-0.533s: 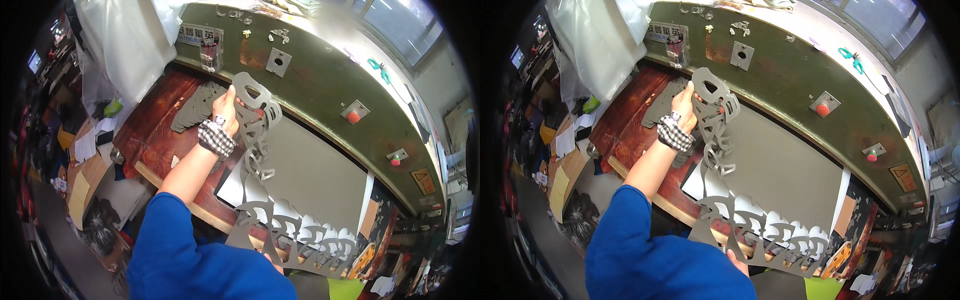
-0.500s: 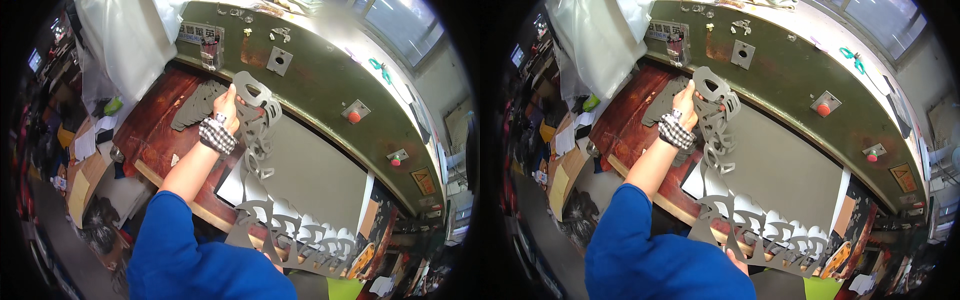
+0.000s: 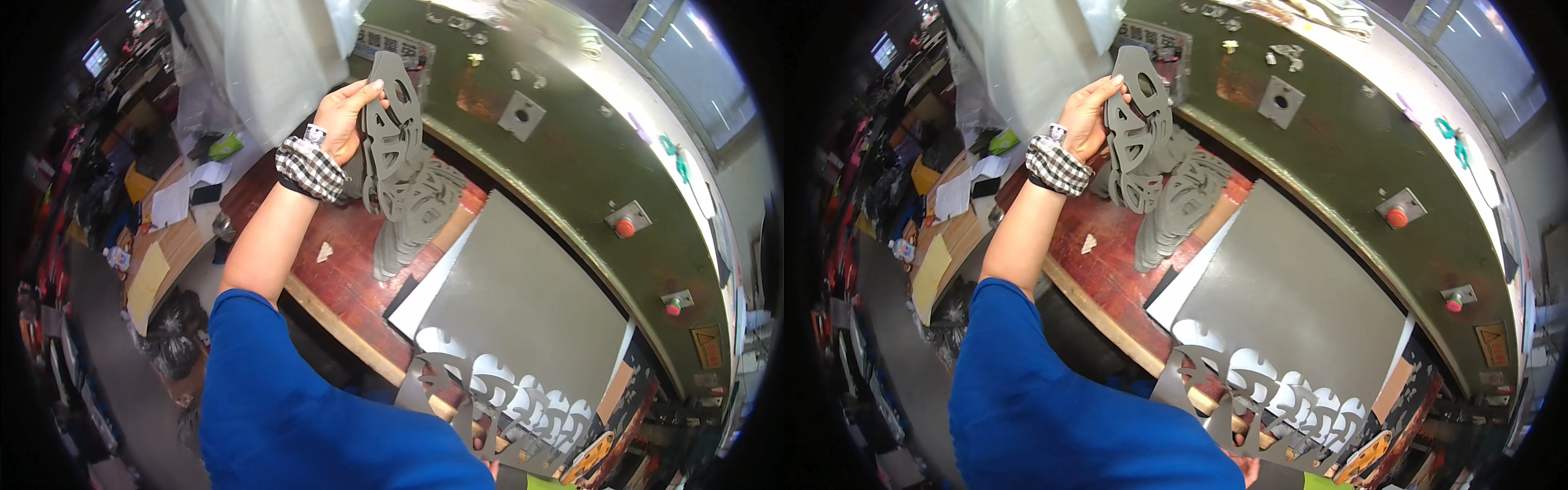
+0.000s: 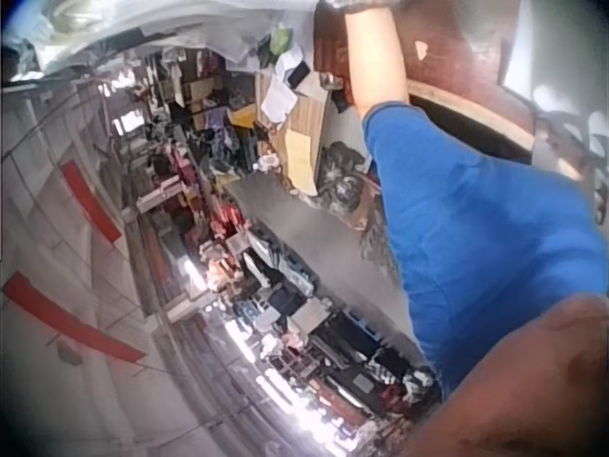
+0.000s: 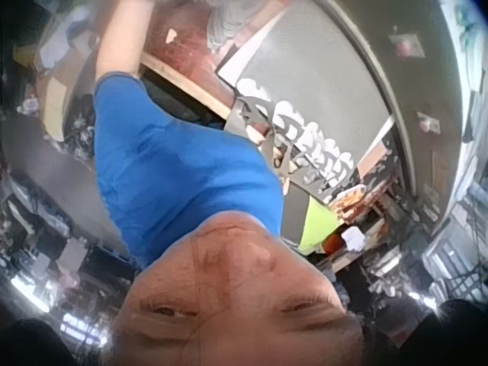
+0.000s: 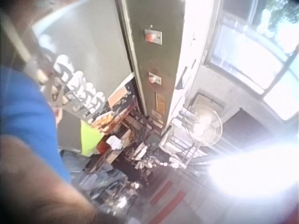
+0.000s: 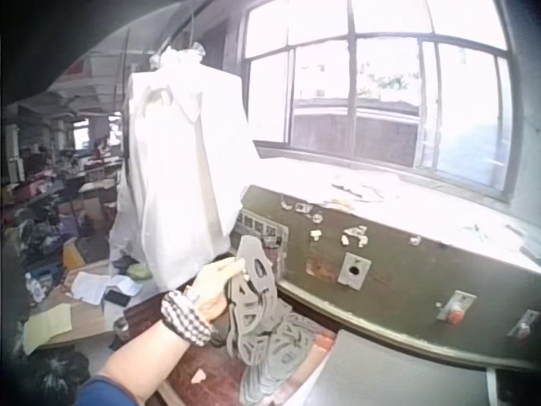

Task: The person operates a die-cutting machine to cut decorative shapes from sheets of material. They repeatedly place a sheet and a die into the machine, press a button to activate the cut, remove the cut pieces, and set them aside. The person also retrieves new sheets from a nearby stack and discards excess material.

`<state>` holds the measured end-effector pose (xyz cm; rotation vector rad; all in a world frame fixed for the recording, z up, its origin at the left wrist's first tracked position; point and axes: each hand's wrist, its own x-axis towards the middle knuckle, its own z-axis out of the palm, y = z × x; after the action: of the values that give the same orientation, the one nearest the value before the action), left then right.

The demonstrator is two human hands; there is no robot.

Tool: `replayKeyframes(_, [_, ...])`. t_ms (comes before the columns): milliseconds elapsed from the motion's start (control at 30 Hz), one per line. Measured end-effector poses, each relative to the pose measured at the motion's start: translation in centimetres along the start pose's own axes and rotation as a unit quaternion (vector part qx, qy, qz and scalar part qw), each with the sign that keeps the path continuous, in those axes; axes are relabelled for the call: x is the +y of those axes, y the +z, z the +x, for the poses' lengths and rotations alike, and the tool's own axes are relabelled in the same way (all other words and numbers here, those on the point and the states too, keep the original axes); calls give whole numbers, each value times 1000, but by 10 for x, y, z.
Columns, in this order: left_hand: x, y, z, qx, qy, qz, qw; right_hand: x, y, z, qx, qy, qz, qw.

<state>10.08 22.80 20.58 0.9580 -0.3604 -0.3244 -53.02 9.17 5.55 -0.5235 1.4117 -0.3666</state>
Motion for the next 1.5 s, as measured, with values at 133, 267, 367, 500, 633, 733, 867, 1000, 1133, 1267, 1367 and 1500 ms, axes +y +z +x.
replayKeyframes(133, [5, -34, -22, 112, -4, 8, 994, -8, -12, 8, 33, -3, 30, 999])
replayKeyframes(267, [7, -66, -31, 152, 176, 275, 933, -6, -11, 15, 41, 10, 37, 998])
replayKeyframes(367, [-8, -93, -53, 160, 279, 446, 836, 1, -6, 15, 46, 27, 45, 998])
replayKeyframes(500, [-58, -129, -107, -142, 392, 647, 638, 10, -4, 13, 45, 34, 17, 998])
replayKeyframes(633, [-113, -141, -176, -267, 261, 710, 598, 24, -14, 13, 34, 45, -13, 998])
replayKeyframes(733, [-123, -133, -195, -181, 211, 747, 604, 40, -29, 9, 24, 51, -49, 997])
replayKeyframes(867, [-114, -87, -207, -114, 167, 817, 539, 60, -45, -11, -9, 53, -119, 991])
replayKeyframes(1000, [-127, -8, -218, -183, 139, 697, 679, 44, -58, -29, -90, -49, -257, 961])
replayKeyframes(1133, [-183, 57, -197, -257, 173, 663, 681, -34, -90, -5, 24, -325, -251, 911])
replayKeyframes(1267, [-239, 81, -178, -275, 169, 748, 580, -102, -143, 42, 377, -524, -401, 650])
replayKeyframes(1367, [-251, 85, -182, -286, 165, 777, 535, -126, -172, 80, 470, -437, -481, 597])
replayKeyframes(1500, [-228, 91, -193, -306, 144, 821, 459, -142, -191, 114, 419, -394, -472, 668])
